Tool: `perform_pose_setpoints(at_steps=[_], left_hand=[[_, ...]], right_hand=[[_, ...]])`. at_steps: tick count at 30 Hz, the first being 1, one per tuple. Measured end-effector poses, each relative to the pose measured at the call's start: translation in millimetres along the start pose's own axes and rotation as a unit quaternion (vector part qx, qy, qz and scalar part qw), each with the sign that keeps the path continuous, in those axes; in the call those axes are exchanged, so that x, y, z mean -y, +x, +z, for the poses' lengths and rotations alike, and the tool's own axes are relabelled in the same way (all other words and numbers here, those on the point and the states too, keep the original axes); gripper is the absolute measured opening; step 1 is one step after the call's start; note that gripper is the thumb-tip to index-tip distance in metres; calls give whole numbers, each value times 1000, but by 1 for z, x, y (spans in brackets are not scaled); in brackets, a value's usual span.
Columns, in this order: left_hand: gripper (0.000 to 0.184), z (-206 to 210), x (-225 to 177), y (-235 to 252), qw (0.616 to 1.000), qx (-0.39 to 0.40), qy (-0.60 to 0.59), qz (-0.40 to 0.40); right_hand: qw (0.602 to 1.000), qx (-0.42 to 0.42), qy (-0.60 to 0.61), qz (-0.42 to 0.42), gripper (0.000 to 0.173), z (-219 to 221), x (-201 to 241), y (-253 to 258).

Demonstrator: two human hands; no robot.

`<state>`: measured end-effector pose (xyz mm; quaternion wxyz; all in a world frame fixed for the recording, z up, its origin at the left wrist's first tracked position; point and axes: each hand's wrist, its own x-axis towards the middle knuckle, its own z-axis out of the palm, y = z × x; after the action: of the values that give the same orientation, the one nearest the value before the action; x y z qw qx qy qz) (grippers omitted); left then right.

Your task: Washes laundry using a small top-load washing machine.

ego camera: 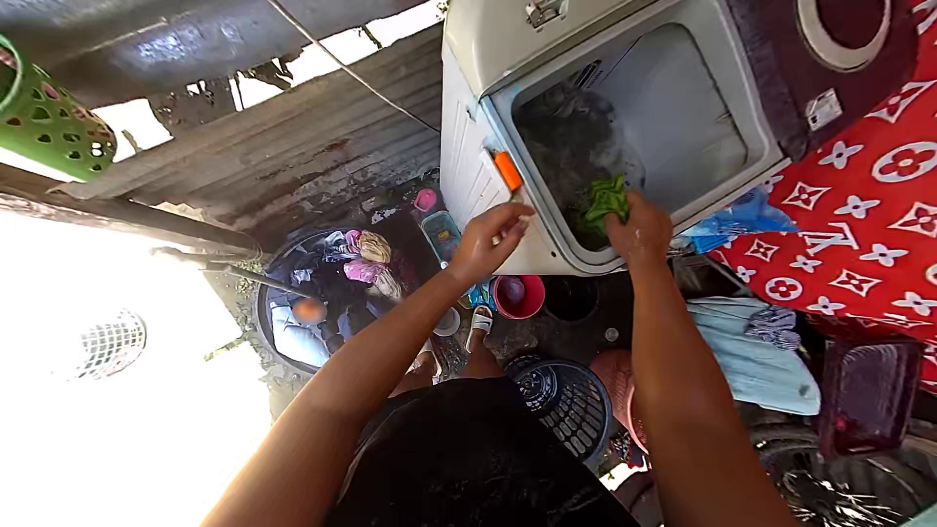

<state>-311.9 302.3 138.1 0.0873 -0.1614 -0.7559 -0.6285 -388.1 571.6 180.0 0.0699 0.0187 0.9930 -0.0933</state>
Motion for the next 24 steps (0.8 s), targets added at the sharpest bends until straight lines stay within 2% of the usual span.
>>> perform_pose_setpoints(at_steps=[2,3,6,8,10,12,14,15,16,18,24], left_hand=[[31,-38,33,-72,991,29,52,-122],[33,-57,53,-114,972,57,79,-213],[40,-119,106,-257,860,135,157,-466],[44,-154,115,-358,772,152,170,-593],[43,-179,98,-445,687,120,163,-698],[43,-194,78,-517,609,34,129,-782],[46,-196,59,-561,545,-90,82,-830],[47,-193,50,-569,525,-151,53,-836],[47,-189,45,-570,514,-193,28,-835],[46,-182,47,-559,528,-211,2,-822],[41,-163,71,-464,668,-124,-23,-733]], right_hand=[[1000,10,-21,18,43,1,1,1],[999,17,-29,24,42,2,1,1],[998,23,-40,35,40,1,4,2],[998,25,-46,37,40,1,4,3],[997,31,-56,40,41,0,6,4],[996,37,-66,46,42,-1,7,5],[995,41,-68,52,42,-2,9,4],[996,40,-67,51,41,-2,9,3],[996,40,-63,51,41,-3,10,2],[996,37,-66,50,40,-2,9,4],[996,31,-68,44,40,0,6,5]])
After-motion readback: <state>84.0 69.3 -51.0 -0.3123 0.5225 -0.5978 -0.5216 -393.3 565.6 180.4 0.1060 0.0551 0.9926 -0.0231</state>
